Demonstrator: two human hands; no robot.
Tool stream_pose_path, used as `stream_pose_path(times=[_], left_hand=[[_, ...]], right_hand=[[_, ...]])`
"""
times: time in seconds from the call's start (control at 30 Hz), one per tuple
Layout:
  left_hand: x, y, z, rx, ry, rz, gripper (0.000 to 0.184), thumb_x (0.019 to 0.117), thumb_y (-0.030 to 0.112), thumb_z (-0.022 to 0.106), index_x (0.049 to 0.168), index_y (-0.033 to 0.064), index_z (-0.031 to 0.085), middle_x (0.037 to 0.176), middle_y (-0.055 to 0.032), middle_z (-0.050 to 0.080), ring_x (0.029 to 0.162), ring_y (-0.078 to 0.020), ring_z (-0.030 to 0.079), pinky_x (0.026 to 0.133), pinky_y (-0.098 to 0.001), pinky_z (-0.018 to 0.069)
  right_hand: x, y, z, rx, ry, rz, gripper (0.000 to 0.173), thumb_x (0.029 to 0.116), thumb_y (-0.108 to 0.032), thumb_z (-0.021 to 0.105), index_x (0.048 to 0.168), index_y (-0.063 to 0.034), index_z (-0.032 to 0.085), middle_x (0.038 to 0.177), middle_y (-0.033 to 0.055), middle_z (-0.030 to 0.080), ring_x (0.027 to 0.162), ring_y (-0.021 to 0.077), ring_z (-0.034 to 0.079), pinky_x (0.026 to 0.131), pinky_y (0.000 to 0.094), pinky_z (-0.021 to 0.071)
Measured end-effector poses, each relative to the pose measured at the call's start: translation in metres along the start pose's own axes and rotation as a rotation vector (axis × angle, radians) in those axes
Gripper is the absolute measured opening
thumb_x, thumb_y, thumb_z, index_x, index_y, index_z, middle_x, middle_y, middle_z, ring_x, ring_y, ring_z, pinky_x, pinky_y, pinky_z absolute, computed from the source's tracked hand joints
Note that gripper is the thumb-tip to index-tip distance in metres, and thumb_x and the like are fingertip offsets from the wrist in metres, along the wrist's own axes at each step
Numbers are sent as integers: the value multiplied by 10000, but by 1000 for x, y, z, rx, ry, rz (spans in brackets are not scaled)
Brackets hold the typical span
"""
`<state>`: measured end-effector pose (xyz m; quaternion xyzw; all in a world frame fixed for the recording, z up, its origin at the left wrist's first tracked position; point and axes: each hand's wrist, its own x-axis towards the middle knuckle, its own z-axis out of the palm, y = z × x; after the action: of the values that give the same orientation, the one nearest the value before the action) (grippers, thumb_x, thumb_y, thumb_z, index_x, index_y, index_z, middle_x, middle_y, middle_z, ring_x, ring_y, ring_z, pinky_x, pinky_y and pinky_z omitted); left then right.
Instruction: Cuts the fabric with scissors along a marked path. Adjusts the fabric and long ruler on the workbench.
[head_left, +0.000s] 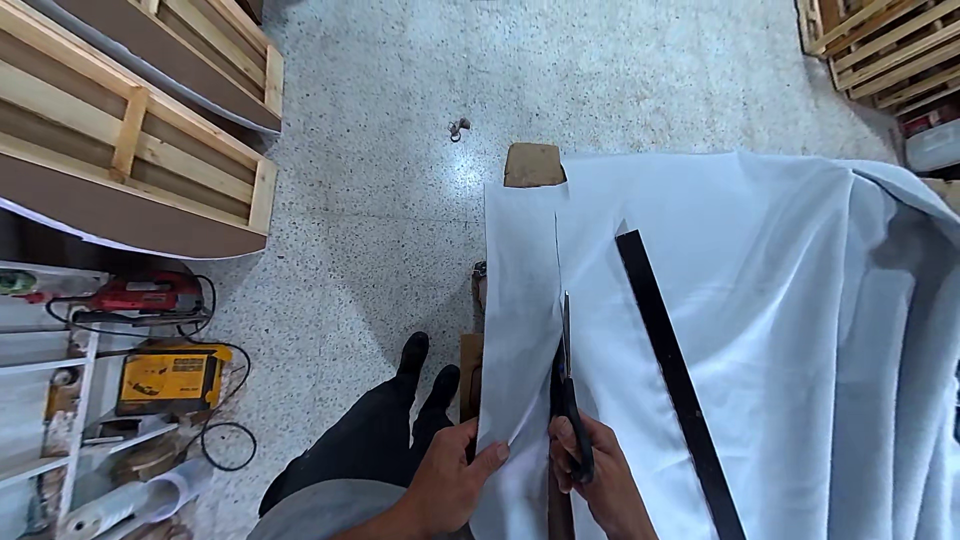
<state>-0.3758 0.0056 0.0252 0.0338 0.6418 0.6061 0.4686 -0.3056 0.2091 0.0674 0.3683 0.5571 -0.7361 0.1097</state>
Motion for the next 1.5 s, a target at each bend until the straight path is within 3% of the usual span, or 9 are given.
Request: stream_pose_path(times=[0.63, 1.5], left_hand=[[0, -3, -6, -1, -31, -5, 237, 976, 263, 657, 1092, 63, 710, 929, 1, 761, 842, -70, 735, 787, -285, 623], [-2, -4, -9, -3, -20, 12, 225, 975, 228, 667, 1092, 41, 716, 938, -12, 766, 843, -73, 739, 792, -289, 627]], right_hand=[[28, -27, 4, -36, 12, 0, 259, 980, -318, 620, 875, -81, 634, 590, -32, 572, 469, 47, 553, 437, 184, 478], [53, -50, 6, -83, 16, 3, 277, 984, -329, 613, 855, -85, 636, 581, -34, 569, 460, 44, 545, 437, 182, 475]])
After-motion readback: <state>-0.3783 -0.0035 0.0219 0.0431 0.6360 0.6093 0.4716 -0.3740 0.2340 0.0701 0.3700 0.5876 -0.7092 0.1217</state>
